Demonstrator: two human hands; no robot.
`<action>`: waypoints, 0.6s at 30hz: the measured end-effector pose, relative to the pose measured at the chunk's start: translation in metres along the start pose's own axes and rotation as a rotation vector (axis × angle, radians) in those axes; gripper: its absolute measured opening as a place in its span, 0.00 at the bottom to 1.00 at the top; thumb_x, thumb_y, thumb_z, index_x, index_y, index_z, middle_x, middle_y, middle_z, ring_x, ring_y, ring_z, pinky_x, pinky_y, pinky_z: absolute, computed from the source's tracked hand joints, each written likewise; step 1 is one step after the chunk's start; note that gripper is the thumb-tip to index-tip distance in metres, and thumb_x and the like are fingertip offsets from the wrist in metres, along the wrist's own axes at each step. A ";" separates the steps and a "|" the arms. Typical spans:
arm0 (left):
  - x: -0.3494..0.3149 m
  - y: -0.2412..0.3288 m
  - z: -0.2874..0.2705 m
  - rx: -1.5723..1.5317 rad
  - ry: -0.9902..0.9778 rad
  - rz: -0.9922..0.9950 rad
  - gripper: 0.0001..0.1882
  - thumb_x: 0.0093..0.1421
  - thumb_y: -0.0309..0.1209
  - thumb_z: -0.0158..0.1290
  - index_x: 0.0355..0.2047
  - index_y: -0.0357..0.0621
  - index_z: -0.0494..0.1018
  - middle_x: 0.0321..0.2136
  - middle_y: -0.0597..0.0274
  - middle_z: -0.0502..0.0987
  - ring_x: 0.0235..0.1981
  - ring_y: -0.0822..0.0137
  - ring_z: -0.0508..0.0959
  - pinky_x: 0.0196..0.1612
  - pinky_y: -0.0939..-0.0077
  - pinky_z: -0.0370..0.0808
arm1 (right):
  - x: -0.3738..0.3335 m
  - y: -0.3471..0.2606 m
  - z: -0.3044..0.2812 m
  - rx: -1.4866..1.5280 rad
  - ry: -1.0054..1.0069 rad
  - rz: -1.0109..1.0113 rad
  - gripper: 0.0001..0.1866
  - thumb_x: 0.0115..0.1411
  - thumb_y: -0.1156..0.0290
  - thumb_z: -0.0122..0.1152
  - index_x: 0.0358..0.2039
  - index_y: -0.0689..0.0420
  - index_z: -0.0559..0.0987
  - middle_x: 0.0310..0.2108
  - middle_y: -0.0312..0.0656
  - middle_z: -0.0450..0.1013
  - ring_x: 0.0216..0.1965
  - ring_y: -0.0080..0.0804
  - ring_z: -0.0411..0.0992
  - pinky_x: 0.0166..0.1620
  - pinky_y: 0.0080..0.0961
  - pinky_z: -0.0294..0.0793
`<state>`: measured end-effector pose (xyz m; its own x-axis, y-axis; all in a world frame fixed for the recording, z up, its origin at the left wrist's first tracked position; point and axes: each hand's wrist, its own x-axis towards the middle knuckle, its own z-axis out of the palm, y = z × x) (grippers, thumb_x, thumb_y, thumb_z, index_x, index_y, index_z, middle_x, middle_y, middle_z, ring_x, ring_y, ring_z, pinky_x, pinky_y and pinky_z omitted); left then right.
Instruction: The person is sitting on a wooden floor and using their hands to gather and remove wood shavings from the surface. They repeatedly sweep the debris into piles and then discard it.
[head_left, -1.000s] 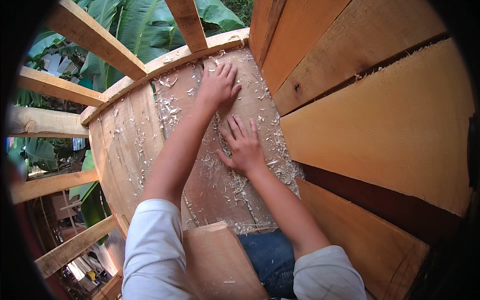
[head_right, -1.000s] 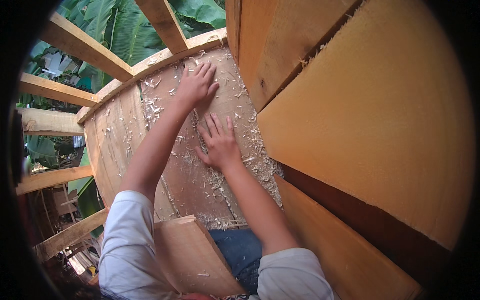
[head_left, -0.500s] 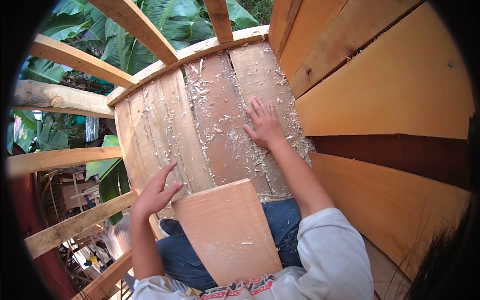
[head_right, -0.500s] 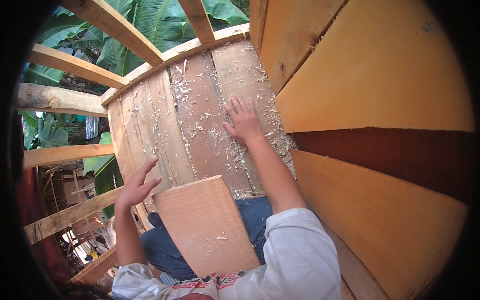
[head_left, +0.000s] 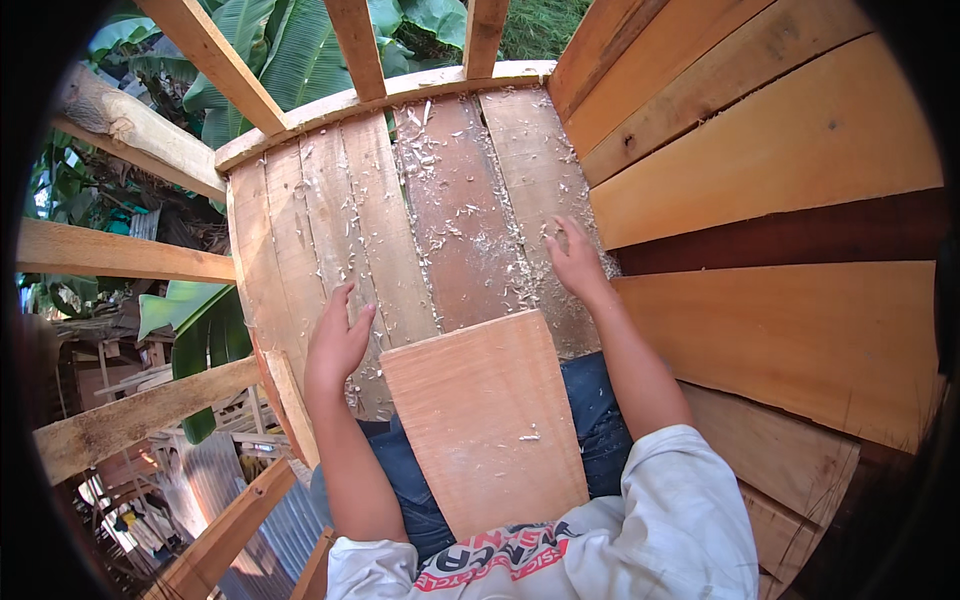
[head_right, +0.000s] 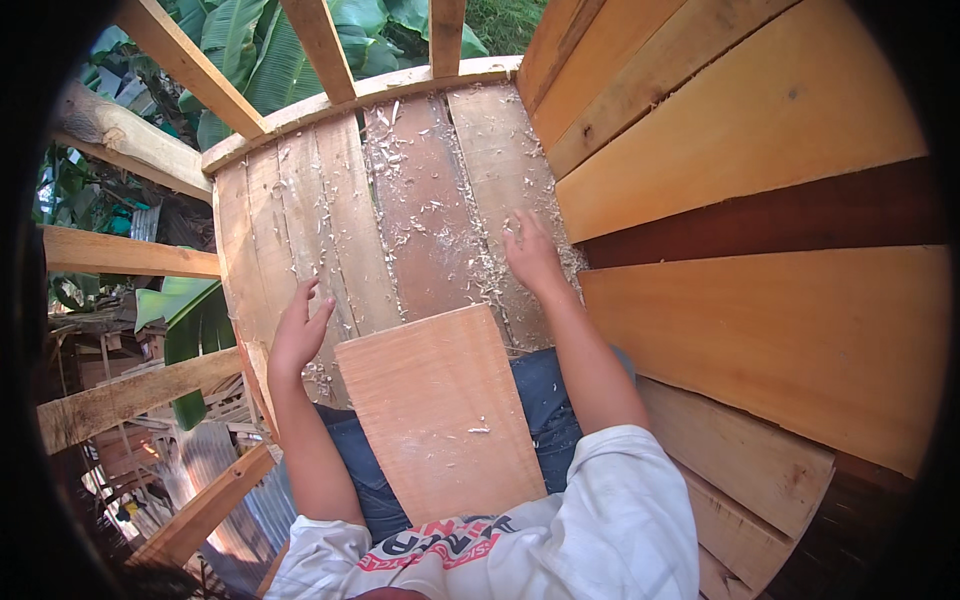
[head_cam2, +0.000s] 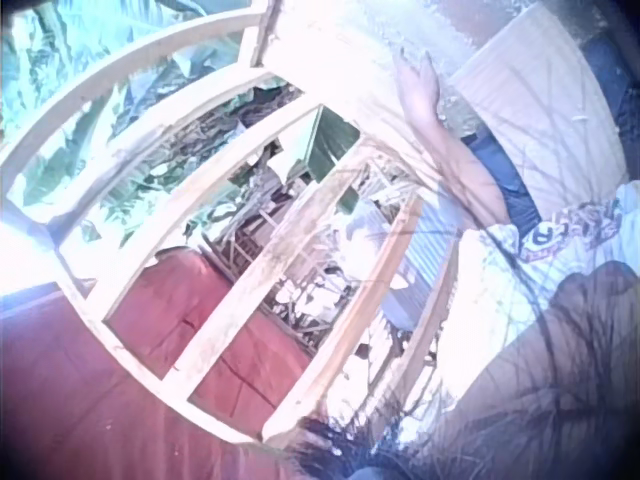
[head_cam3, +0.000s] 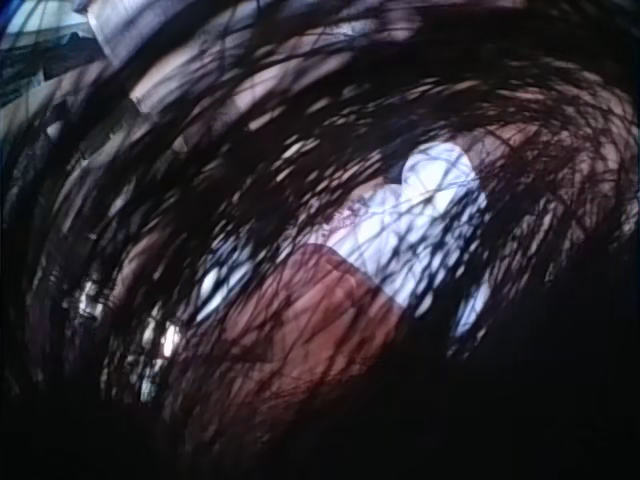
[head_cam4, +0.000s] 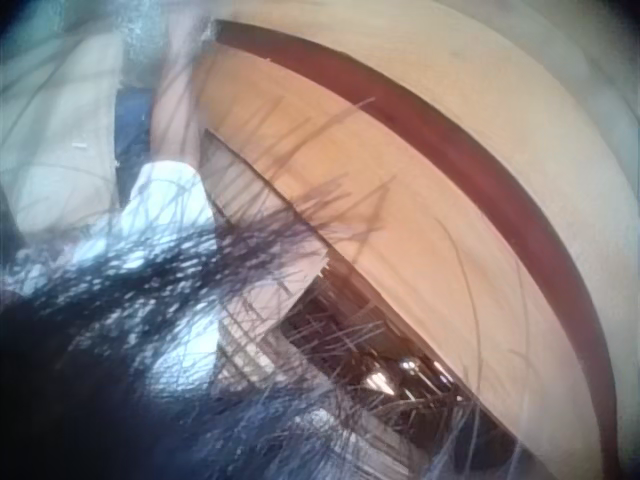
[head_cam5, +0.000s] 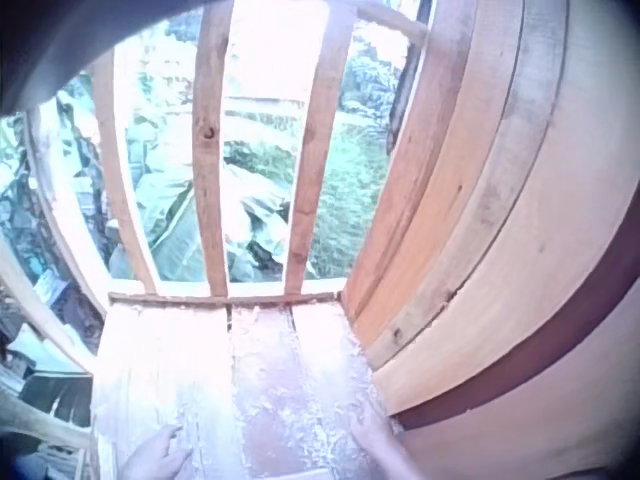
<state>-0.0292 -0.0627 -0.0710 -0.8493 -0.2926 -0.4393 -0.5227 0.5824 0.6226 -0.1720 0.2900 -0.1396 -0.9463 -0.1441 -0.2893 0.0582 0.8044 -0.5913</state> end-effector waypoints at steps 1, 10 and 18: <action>-0.003 0.003 0.000 0.048 -0.023 -0.011 0.30 0.66 0.43 0.52 0.64 0.43 0.63 0.56 0.36 0.71 0.60 0.45 0.71 0.60 0.57 0.67 | -0.003 0.010 -0.010 -0.036 0.071 0.039 0.31 0.67 0.58 0.51 0.64 0.65 0.64 0.67 0.62 0.55 0.69 0.54 0.55 0.69 0.37 0.53; 0.003 0.000 0.000 -0.060 -0.059 0.013 0.29 0.67 0.42 0.51 0.64 0.43 0.62 0.56 0.35 0.71 0.59 0.45 0.71 0.59 0.58 0.68 | -0.023 -0.001 0.029 0.054 -0.189 0.219 0.36 0.64 0.58 0.54 0.67 0.63 0.57 0.68 0.62 0.53 0.69 0.61 0.51 0.69 0.48 0.52; 0.005 -0.006 -0.002 -0.084 -0.053 0.034 0.28 0.67 0.42 0.50 0.63 0.44 0.63 0.55 0.34 0.72 0.57 0.43 0.73 0.58 0.58 0.69 | -0.017 0.018 0.007 -0.329 0.144 0.501 0.37 0.58 0.63 0.59 0.63 0.70 0.58 0.60 0.62 0.60 0.62 0.57 0.62 0.63 0.47 0.65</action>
<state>-0.0306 -0.0693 -0.0754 -0.8628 -0.2321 -0.4491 -0.4998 0.5254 0.6886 -0.1522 0.3026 -0.1505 -0.8640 0.3580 -0.3539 0.4274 0.8932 -0.1399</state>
